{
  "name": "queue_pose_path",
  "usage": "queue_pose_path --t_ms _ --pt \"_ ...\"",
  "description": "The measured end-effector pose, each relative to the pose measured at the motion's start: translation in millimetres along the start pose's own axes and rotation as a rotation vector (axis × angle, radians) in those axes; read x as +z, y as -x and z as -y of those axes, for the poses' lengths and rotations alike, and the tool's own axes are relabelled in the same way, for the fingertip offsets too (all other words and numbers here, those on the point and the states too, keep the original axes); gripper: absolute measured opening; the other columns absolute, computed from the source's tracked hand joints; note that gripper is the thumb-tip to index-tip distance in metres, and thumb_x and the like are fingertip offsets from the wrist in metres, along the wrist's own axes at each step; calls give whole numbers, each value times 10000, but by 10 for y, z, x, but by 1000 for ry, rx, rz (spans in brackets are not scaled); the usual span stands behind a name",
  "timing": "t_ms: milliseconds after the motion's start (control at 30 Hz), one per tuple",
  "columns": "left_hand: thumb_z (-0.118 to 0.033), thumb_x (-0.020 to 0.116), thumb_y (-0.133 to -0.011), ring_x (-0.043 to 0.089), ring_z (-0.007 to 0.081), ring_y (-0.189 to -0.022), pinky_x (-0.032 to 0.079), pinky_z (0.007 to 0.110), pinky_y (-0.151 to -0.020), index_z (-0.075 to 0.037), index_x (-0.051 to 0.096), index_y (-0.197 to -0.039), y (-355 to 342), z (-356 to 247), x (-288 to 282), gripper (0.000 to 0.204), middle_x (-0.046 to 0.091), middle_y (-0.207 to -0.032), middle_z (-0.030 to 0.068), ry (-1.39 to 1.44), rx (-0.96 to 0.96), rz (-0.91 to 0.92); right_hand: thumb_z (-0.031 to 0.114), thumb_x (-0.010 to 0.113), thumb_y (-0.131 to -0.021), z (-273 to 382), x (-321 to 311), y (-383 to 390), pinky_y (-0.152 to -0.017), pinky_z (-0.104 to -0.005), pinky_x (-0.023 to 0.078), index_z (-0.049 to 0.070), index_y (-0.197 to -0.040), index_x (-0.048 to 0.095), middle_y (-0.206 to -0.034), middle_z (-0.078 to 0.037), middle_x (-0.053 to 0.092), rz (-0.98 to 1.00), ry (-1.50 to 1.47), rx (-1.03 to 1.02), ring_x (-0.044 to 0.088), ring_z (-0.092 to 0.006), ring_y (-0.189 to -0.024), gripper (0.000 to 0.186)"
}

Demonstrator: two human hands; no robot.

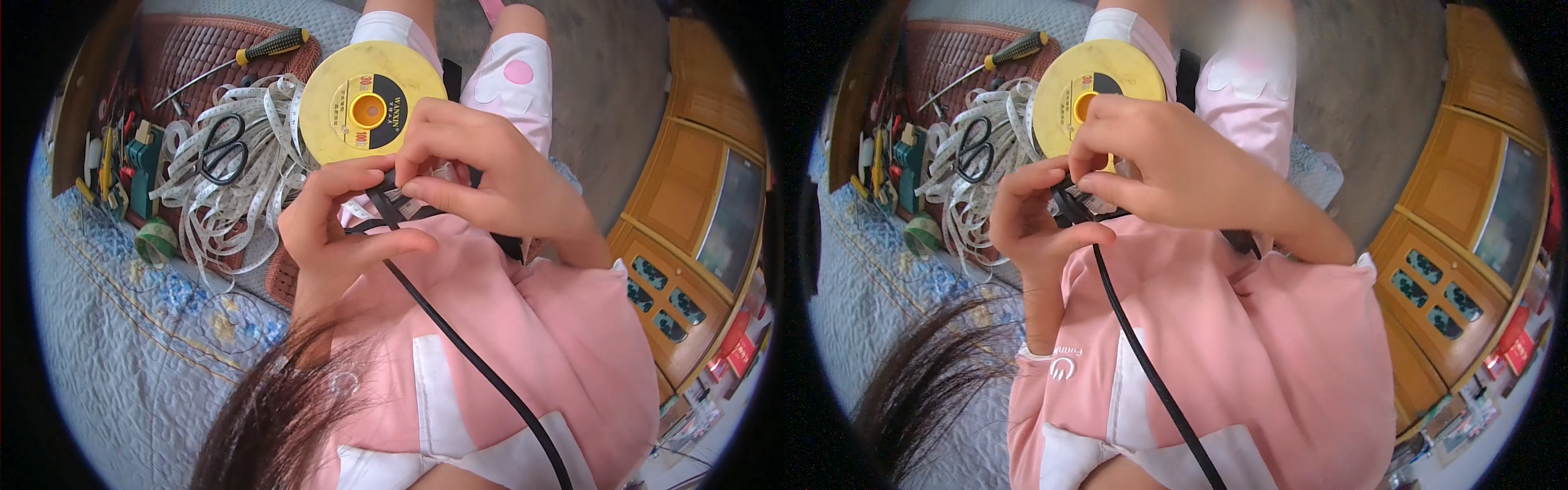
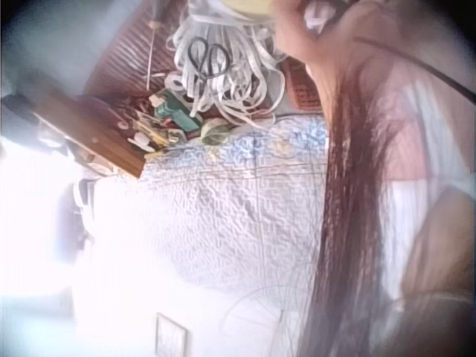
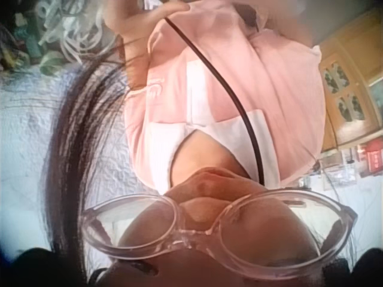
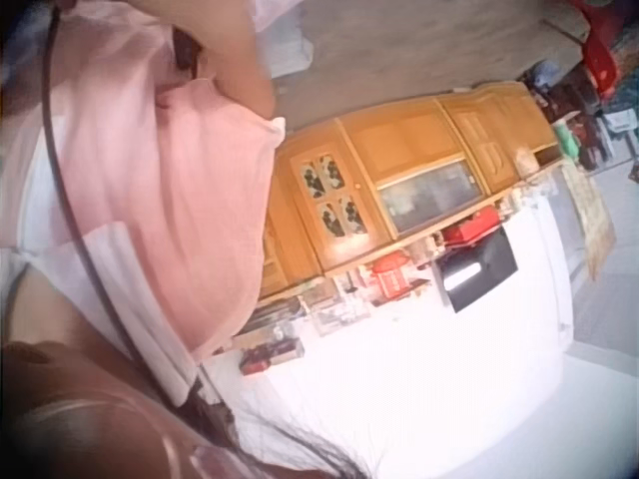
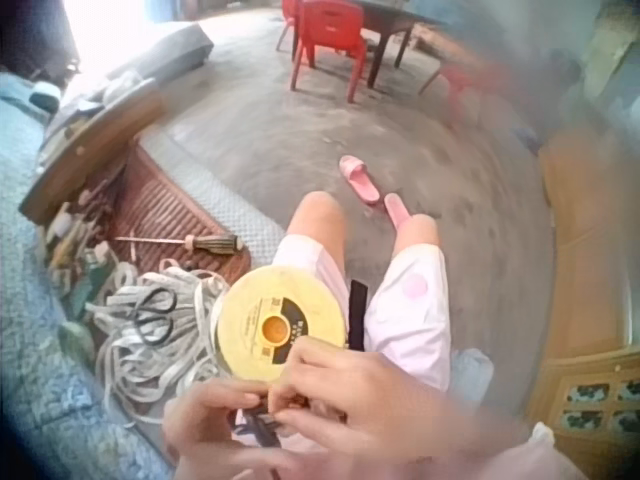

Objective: The person uses shears to strip a black electrical cord and then winds a white LED strip onto a yellow spool.

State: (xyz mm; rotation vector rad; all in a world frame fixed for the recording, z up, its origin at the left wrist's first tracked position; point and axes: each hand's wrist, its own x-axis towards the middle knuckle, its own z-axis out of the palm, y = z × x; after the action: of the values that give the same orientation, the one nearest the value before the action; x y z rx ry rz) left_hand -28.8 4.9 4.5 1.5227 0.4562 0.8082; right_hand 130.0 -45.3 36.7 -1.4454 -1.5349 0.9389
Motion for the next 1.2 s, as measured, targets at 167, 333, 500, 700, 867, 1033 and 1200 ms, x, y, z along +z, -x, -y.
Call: queue_pose_path --t_ms 167,333,500,700,867,1033,1200 --pt "-112 736 -451 517 200 -836 425 304 -738 41 434 -856 6 -6 23 527 514 -903 174 41 -31 -6 128 517 -616 -5 -78 -142 -494 -320 391 39 -682 531 -628 -84 506 151 76 -180 487 -245 -526 111" --pt "-90 743 -446 512 161 -813 419 268 -730 32 422 -869 -18 -31 34 545 518 -855 108 122 -182 -25 79 540 -612 65 -124 -274 -483 -276 375 21 -653 480 -633 -82 462 295 253 -202 479 -206 -557 94" --pt "1 721 -470 499 125 -795 412 228 -709 21 417 -883 -66 -22 33 513 501 -850 72 203 -289 -85 111 513 -639 -78 -40 -263 -500 -288 380 15 -662 473 -610 -87 479 334 60 88 487 -209 -565 107" --pt "-39 697 -543 478 115 -778 353 174 -679 52 425 -885 -79 4 39 446 492 -821 66 167 -267 -97 123 499 -667 -134 -7 -249 -509 -285 382 4 -678 476 -611 -88 502 295 -90 140 491 -187 -563 121" --pt "54 597 -610 441 107 -804 352 185 -687 47 421 -895 -80 -6 85 335 461 -861 67 67 -300 -123 129 507 -677 -190 5 -281 -506 -276 381 -1 -688 489 -610 -85 509 318 -104 147 488 -174 -557 132" --pt "70 566 -632 429 127 -869 343 215 -747 30 399 -915 -50 30 24 331 447 -904 76 19 -269 -66 127 517 -678 -207 18 -319 -520 -275 384 -2 -682 499 -613 -84 511 363 -102 135 487 -172 -560 130" --pt "65 553 -644 417 150 -931 331 245 -804 11 347 -958 -20 20 4 379 428 -964 99 -45 -243 -69 112 530 -673 -265 59 -300 -512 -272 380 10 -704 523 -631 -71 506 211 -156 -21 480 -158 -582 107"
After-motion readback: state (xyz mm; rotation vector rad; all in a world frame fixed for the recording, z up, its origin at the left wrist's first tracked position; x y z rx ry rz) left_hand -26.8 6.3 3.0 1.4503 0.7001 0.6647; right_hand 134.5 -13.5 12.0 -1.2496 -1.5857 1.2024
